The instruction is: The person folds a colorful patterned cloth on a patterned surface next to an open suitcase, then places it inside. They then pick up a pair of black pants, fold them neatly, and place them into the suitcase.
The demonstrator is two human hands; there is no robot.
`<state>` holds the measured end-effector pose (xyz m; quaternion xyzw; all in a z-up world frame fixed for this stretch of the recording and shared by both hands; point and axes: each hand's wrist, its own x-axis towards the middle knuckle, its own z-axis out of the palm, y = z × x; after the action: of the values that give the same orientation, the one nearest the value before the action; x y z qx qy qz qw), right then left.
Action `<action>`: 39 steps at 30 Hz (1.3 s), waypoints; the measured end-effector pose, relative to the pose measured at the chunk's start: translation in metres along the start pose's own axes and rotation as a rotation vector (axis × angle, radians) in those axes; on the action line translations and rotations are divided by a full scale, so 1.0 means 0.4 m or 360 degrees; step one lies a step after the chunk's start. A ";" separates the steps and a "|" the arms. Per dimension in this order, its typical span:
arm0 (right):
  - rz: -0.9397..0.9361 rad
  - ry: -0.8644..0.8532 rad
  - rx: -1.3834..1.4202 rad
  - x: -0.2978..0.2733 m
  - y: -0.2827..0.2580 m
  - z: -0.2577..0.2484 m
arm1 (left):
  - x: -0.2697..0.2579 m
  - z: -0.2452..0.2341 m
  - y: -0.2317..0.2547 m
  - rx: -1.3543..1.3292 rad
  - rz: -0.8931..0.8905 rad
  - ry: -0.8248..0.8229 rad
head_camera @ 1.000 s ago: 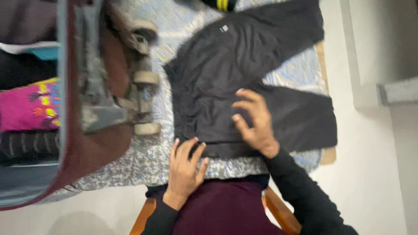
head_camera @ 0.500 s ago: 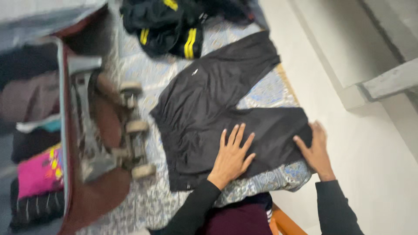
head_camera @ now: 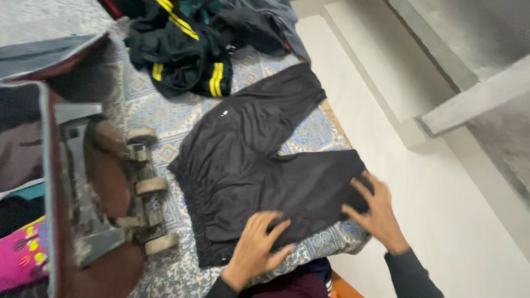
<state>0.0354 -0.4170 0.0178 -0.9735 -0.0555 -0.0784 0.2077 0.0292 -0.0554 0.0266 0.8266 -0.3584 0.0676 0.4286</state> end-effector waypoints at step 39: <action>-0.0561 -0.0356 0.0035 1.120 -0.037 0.215 | 0.128 -0.287 -0.338 0.0190 -0.1328 0.1353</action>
<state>0.4842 -0.3341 0.0250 -0.9490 -0.2484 -0.0043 0.1939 0.1772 0.0550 0.0307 0.8207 0.2040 0.2384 0.4776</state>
